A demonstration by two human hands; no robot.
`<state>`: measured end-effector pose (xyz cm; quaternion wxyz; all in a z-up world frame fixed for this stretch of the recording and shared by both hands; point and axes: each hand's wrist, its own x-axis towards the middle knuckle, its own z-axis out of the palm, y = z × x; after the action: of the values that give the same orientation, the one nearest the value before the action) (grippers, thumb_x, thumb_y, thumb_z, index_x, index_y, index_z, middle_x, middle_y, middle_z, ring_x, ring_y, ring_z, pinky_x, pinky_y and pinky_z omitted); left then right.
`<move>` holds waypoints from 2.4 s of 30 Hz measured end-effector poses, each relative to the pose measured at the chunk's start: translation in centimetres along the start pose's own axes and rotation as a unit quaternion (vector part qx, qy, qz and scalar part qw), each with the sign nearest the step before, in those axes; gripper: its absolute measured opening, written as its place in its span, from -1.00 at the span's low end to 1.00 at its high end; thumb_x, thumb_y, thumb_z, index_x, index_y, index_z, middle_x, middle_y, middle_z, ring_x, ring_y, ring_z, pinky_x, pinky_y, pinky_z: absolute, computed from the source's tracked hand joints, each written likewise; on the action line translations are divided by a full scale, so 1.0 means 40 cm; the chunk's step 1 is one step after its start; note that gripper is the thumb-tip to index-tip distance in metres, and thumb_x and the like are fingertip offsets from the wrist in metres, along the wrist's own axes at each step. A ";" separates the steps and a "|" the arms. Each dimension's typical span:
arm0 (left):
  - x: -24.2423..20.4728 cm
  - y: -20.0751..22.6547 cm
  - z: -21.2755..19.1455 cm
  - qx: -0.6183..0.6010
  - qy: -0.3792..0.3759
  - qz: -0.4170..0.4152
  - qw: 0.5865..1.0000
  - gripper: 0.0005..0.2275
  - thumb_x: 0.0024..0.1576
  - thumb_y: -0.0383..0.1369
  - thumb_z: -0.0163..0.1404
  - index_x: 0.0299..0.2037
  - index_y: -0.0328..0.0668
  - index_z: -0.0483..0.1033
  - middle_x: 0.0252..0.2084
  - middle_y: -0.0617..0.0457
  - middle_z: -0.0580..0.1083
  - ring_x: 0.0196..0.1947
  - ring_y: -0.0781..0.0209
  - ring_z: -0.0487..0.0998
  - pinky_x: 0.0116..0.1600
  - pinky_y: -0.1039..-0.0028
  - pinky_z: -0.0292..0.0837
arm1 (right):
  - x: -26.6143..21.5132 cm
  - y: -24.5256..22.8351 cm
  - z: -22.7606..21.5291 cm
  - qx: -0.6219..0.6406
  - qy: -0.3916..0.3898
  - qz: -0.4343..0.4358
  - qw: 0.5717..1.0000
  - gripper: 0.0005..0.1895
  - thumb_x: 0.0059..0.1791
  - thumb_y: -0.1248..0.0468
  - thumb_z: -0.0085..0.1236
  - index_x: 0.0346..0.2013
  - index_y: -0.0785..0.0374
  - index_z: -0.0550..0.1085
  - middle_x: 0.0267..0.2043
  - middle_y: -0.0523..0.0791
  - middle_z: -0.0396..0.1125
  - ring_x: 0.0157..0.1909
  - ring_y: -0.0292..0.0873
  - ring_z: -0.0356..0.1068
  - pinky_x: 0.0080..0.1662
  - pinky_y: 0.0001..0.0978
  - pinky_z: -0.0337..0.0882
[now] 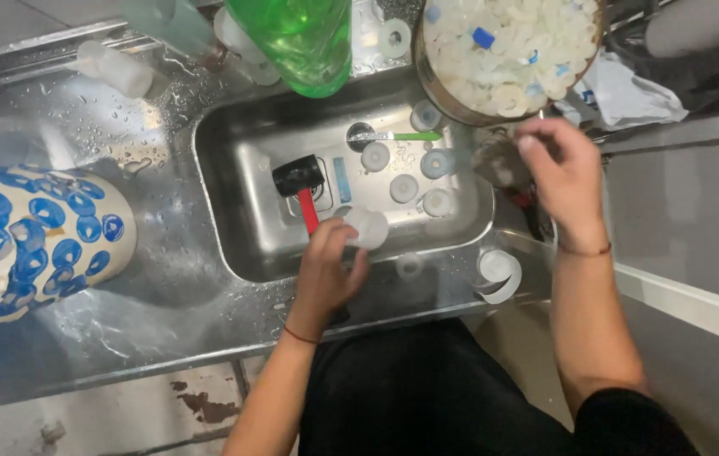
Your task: The person repeatedly picks up small plastic bottle caps from a stainless steel sink, rinses them under running water, and places them into a white bucket. The person handles caps one at a time, occasionally using a green scrubbing tool. The scene ends with the person walking away from the sink area.
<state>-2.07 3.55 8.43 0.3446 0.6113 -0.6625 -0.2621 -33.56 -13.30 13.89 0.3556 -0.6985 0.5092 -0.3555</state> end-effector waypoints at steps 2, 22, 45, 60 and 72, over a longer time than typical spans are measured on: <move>-0.021 0.043 -0.025 -0.027 0.024 0.014 0.999 -0.71 0.06 -0.33 0.14 -0.09 -0.17 0.35 -0.09 -0.13 0.38 -0.05 -0.13 0.48 -0.01 0.27 0.43 | 0.116 0.021 -0.003 -0.064 0.009 -0.027 0.998 -0.87 0.10 0.42 0.11 -0.07 0.33 0.54 -0.11 0.01 0.41 -0.03 -0.06 0.40 -0.05 -0.23 0.33; -0.246 0.015 -0.167 -0.251 0.084 -0.195 0.944 -0.75 0.05 -0.16 0.11 -0.32 -0.19 0.61 -0.16 0.10 0.40 -0.09 0.19 0.44 0.01 0.40 0.33 | 0.581 0.306 0.122 -0.373 -0.021 -0.107 0.921 -0.78 -0.13 0.22 0.36 -0.20 0.12 0.65 -0.17 0.00 0.41 -0.27 0.12 0.42 -0.23 -0.09 0.40; -0.377 -0.291 -0.340 -0.526 0.141 -0.254 0.800 -0.65 0.09 -0.18 0.09 -0.31 -0.46 0.52 -0.37 -0.21 0.48 -0.60 0.09 0.49 -0.40 0.42 0.40 | -0.193 -0.040 0.565 0.037 -0.023 0.233 0.972 -0.80 0.02 0.37 0.12 -0.10 0.44 0.48 -0.12 0.18 0.39 -0.22 -0.01 0.48 -0.23 -0.26 0.48; -0.404 -0.158 -0.291 -0.605 0.257 -0.271 0.703 -0.61 0.19 -0.22 -0.08 -0.53 -0.46 0.49 -0.49 -0.28 0.43 -0.69 0.03 0.38 -0.61 0.32 0.30 | 0.062 0.182 0.841 -0.217 -0.227 0.135 0.940 -0.73 -0.04 0.31 0.16 -0.05 0.07 0.55 -0.08 0.04 0.46 0.02 0.17 0.45 0.03 0.05 0.44; -0.287 -0.155 -0.311 -0.630 0.196 -0.371 0.654 -0.72 0.16 -0.15 0.07 -0.44 -0.20 0.53 -0.52 -0.02 0.52 -0.60 0.23 0.50 -0.64 0.50 0.27 | -0.379 -0.565 0.770 0.237 -0.144 0.089 0.957 -0.89 -0.15 0.53 0.30 -0.33 0.47 0.58 -0.39 0.11 0.42 -0.52 -0.11 0.47 -0.48 -0.37 0.51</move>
<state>11.70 15.14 9.88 0.6428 0.4799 0.0264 -0.5964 -0.20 10.64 16.02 0.6105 -0.5901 0.4137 -0.3287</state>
